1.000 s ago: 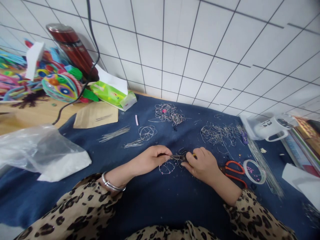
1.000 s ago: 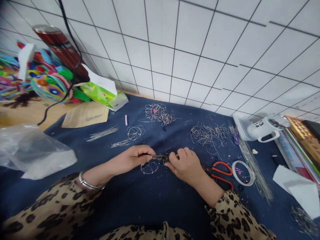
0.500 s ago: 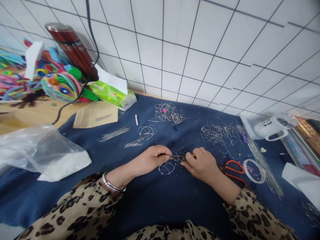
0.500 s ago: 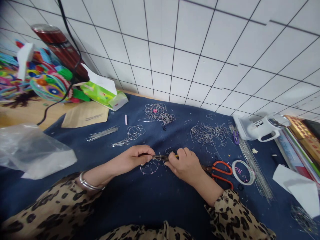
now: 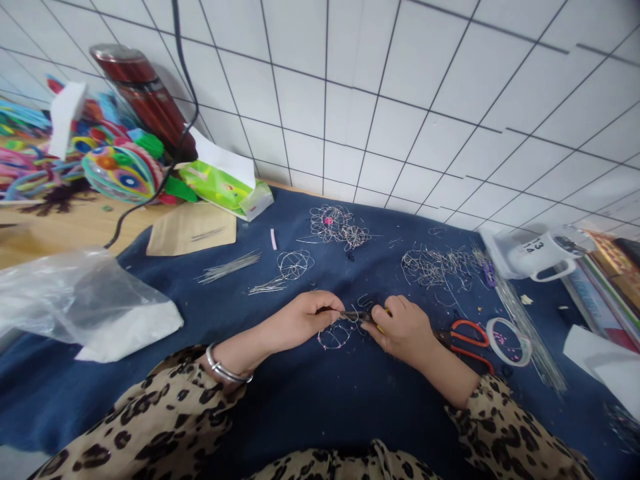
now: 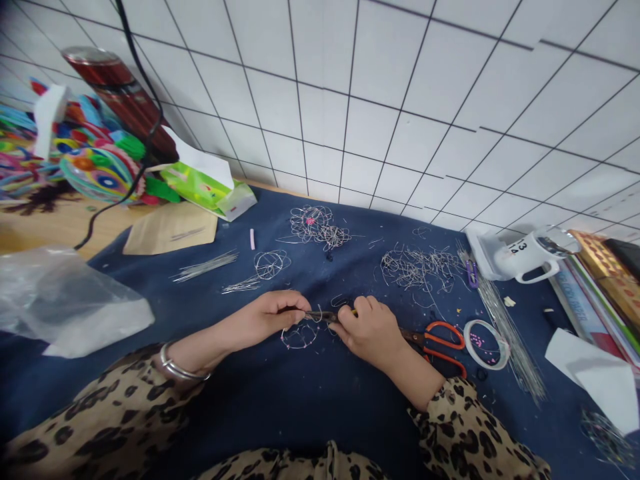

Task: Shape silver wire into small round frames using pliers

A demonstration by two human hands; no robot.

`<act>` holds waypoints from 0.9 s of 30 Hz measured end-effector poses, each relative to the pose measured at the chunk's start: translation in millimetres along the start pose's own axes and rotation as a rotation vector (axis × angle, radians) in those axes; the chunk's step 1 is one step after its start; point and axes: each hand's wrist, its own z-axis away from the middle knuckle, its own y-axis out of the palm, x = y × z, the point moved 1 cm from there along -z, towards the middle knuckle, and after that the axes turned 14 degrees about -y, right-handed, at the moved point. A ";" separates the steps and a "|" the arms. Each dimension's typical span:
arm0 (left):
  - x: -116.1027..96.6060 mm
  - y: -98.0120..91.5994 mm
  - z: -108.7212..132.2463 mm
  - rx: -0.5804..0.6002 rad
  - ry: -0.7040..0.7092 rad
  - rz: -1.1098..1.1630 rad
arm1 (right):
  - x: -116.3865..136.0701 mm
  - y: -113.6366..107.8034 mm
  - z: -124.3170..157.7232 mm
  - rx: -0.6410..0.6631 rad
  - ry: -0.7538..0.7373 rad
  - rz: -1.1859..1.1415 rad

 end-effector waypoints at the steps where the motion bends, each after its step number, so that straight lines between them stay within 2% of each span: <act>1: 0.1 0.1 -0.1 0.002 0.001 0.000 | 0.1 -0.1 -0.1 0.000 0.003 -0.003; 17: 5.4 -0.3 -4.2 0.036 -0.045 0.091 | 1.0 0.7 -0.3 0.020 0.035 -0.071; 27: 17.8 -7.7 -13.2 0.005 -0.077 0.279 | -17.4 1.0 5.4 -0.004 0.027 -0.157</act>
